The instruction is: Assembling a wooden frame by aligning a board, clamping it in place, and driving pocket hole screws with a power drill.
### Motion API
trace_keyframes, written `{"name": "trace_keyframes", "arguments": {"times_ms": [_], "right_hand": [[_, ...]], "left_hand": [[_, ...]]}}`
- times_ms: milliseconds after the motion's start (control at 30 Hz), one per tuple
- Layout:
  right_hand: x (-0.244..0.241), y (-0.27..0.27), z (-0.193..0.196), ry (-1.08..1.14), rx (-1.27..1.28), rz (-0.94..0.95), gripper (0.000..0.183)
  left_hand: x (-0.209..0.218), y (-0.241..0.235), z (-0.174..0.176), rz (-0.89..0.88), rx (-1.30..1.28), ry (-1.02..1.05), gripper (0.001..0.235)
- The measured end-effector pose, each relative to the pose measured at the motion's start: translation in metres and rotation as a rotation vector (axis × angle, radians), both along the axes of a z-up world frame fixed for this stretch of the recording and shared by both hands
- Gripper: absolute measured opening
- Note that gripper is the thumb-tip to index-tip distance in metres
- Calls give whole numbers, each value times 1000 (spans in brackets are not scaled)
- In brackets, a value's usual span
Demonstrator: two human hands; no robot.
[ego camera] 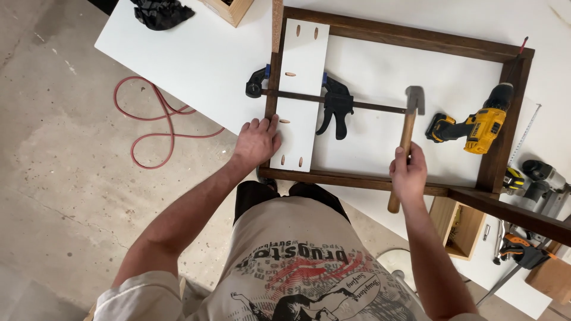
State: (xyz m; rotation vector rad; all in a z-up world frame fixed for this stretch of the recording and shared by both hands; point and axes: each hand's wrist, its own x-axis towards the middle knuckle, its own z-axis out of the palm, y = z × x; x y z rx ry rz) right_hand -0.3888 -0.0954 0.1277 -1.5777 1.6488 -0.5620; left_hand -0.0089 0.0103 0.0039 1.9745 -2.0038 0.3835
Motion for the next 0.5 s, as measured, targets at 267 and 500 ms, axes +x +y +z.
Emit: {"name": "trace_keyframes", "arguments": {"times_ms": [267,500], "right_hand": [[-37,-80,-66,188,-297,-11,45],[-70,-113,-155,385,-309,-27,46]], "left_hand": [[-17,54,21,-44,20,46,47],[-26,92,22,-46,65,57,43]]}}
